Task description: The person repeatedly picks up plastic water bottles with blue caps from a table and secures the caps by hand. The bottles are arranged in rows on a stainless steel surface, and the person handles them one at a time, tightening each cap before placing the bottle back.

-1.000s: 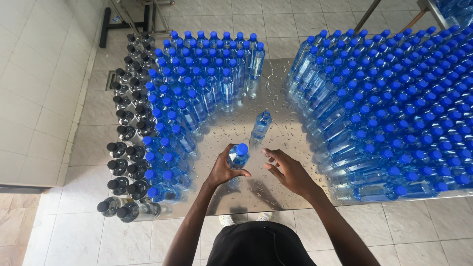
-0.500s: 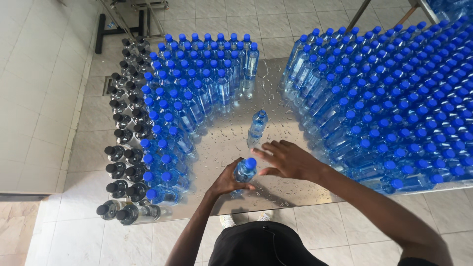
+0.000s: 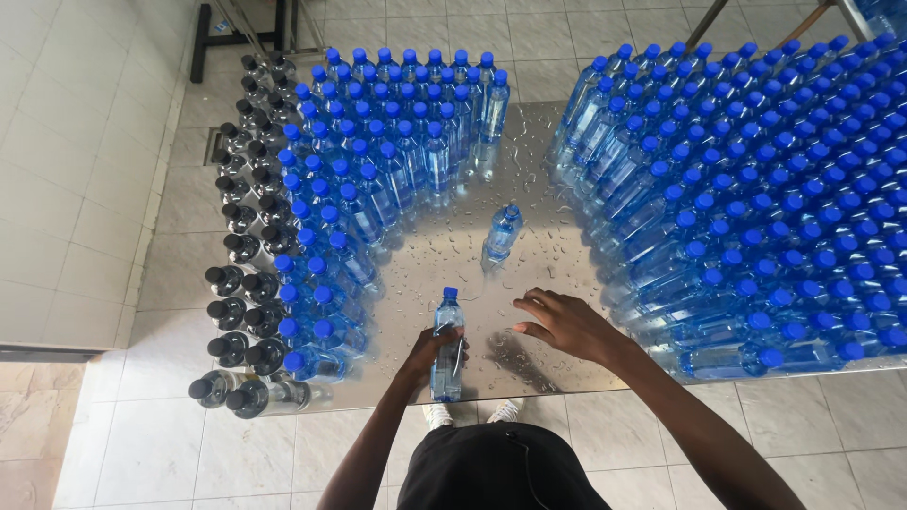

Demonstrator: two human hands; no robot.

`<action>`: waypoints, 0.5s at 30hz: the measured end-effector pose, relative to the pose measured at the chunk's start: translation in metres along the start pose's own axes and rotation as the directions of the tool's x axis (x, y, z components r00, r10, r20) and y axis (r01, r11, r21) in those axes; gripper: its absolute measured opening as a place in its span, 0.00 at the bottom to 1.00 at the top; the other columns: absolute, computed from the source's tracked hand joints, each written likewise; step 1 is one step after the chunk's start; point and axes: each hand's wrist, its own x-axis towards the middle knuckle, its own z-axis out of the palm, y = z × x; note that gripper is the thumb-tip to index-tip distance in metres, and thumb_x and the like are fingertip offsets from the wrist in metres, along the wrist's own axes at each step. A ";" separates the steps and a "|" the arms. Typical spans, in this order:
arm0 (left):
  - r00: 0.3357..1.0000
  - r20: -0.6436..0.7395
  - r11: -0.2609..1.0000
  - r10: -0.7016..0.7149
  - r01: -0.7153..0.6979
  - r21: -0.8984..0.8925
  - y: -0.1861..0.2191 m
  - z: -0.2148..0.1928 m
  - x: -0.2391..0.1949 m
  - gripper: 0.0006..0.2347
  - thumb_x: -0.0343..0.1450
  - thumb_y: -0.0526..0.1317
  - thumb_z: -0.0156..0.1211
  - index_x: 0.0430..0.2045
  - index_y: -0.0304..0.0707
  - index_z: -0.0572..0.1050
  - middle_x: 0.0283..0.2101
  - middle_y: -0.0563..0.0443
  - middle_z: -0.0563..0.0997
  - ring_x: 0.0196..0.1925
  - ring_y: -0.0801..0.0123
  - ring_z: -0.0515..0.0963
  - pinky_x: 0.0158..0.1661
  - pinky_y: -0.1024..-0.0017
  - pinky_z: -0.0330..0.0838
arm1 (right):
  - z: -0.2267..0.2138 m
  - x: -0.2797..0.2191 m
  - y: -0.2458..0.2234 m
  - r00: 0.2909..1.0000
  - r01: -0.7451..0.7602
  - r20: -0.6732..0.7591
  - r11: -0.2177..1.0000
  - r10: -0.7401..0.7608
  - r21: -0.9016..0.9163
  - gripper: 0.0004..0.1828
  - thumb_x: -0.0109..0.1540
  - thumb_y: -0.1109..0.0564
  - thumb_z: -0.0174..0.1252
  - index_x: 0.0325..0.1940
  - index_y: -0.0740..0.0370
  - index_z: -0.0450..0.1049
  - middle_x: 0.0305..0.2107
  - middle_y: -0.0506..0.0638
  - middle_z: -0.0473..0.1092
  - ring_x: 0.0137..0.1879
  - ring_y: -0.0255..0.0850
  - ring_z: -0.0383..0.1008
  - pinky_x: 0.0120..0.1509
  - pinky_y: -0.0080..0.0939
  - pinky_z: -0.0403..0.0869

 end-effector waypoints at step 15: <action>0.898 0.254 0.869 0.359 -0.421 0.261 -0.007 -0.024 0.035 0.33 0.64 0.49 0.88 0.58 0.30 0.76 0.51 0.37 0.85 0.57 0.58 0.82 0.58 0.53 0.79 | 0.000 0.002 0.003 1.000 0.016 0.014 0.998 -0.015 -0.053 0.24 0.79 0.38 0.40 0.67 0.54 0.68 0.58 0.56 0.67 0.58 0.51 0.79 0.60 0.55 0.82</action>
